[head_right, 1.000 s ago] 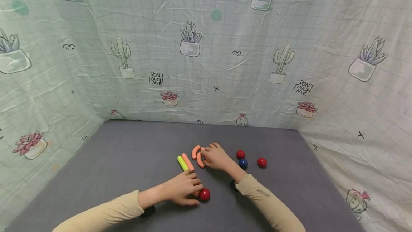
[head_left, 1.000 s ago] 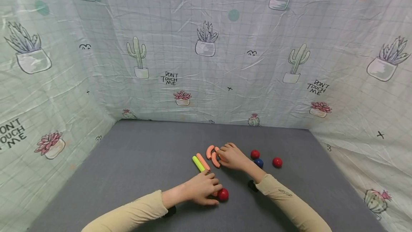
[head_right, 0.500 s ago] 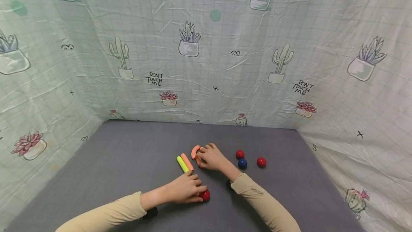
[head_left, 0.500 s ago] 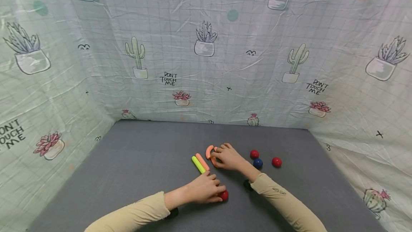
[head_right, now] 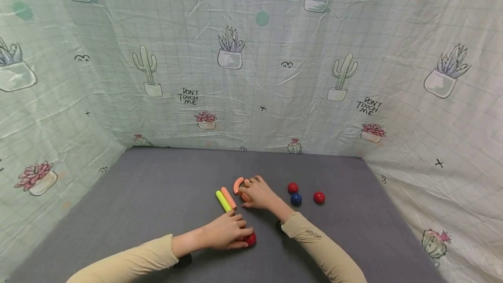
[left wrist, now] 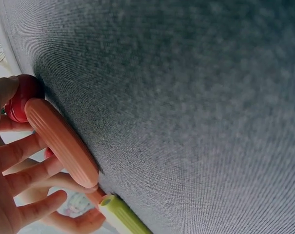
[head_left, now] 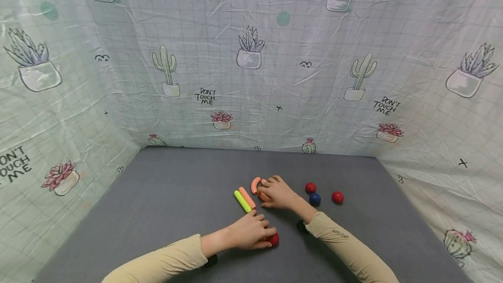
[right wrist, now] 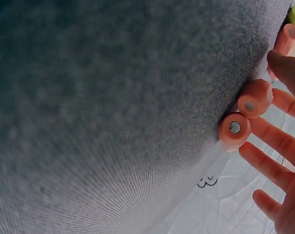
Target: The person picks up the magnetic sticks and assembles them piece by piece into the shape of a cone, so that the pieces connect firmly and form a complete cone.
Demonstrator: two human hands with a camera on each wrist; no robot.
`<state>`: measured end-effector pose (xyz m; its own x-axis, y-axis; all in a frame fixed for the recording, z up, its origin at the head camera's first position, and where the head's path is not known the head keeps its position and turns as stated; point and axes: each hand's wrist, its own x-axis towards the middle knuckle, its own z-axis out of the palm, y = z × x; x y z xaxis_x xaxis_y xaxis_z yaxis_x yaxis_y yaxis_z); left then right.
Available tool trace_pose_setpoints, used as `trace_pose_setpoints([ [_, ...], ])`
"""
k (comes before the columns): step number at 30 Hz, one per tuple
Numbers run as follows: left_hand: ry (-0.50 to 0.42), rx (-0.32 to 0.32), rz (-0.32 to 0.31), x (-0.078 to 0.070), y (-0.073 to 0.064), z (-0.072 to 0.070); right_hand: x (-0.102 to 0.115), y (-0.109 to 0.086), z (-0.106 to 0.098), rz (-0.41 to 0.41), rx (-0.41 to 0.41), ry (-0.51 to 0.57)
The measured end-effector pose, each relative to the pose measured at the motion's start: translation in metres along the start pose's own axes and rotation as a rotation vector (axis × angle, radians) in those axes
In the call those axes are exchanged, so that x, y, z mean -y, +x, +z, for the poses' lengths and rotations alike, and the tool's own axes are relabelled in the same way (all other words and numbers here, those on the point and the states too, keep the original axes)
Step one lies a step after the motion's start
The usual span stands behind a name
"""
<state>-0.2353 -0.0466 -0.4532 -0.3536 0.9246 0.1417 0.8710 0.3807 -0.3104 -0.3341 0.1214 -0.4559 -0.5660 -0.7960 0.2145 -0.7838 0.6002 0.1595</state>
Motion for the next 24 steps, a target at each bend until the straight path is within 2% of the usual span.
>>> trace_pose_setpoints([
  [6, -0.037, 0.011, -0.001, 0.001, 0.0, -0.001, 0.002, 0.0, -0.001, 0.016, 0.019, 0.012],
  [13, -0.029, 0.009, 0.0, 0.002, 0.0, -0.002, 0.001, 0.0, 0.001, 0.017, 0.005, 0.038],
  [19, -0.001, -0.004, 0.006, 0.001, 0.0, -0.001, 0.0, -0.003, -0.004, 0.091, 0.029, 0.133],
  [24, 0.007, -0.011, 0.006, 0.001, 0.0, -0.001, -0.002, -0.007, -0.01, 0.134, 0.024, 0.157],
])
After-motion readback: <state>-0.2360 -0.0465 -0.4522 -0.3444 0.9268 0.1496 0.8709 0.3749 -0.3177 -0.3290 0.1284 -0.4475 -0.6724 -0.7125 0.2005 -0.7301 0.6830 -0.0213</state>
